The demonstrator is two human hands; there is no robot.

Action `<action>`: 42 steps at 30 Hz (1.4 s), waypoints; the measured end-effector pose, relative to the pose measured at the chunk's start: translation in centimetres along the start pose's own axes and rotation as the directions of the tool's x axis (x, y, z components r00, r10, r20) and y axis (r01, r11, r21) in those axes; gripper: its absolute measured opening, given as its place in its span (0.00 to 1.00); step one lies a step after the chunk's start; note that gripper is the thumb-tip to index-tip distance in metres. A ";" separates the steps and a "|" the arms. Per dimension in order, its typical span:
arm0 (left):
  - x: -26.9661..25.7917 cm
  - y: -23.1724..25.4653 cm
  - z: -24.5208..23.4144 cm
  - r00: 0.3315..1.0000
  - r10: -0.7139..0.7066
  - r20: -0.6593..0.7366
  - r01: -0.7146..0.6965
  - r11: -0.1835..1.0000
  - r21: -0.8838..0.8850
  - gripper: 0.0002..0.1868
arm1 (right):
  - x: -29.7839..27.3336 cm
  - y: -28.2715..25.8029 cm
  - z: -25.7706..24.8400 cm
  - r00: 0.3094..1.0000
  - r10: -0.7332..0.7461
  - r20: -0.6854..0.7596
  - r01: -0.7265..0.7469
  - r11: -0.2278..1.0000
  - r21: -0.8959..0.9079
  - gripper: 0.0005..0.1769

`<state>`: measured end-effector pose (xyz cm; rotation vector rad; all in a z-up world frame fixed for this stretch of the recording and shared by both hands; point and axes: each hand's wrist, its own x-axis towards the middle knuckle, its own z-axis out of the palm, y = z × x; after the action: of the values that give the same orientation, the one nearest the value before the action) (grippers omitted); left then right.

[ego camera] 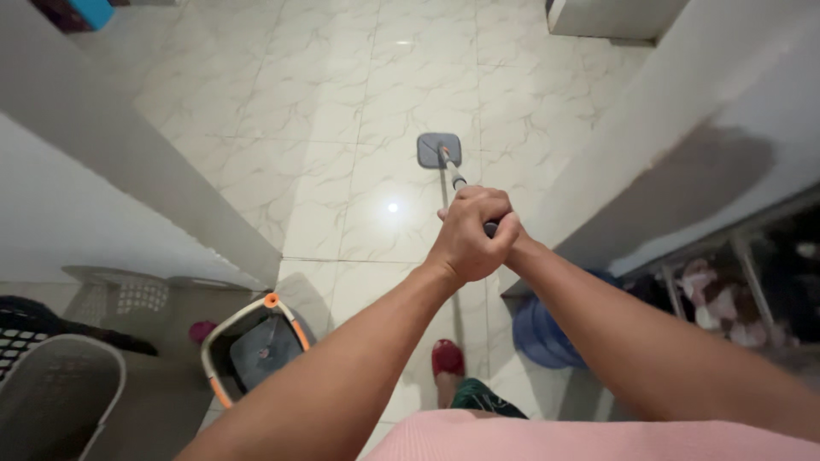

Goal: The person mops the floor using a flat mop and a bucket, moving across the tiled surface.

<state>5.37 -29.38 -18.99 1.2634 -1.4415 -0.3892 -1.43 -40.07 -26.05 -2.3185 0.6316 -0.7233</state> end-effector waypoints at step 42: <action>-0.3 9.9 0.9 0.987 0.110 0.121 -0.090 0.983 -0.158 0.11 | -6.9 -7.9 -5.9 0.889 0.442 -0.115 -0.413 0.885 0.214 0.10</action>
<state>-0.09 -25.81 -11.45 1.0547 -1.5480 -0.5109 -8.27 -33.02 -19.11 -1.8675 1.0641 -0.7234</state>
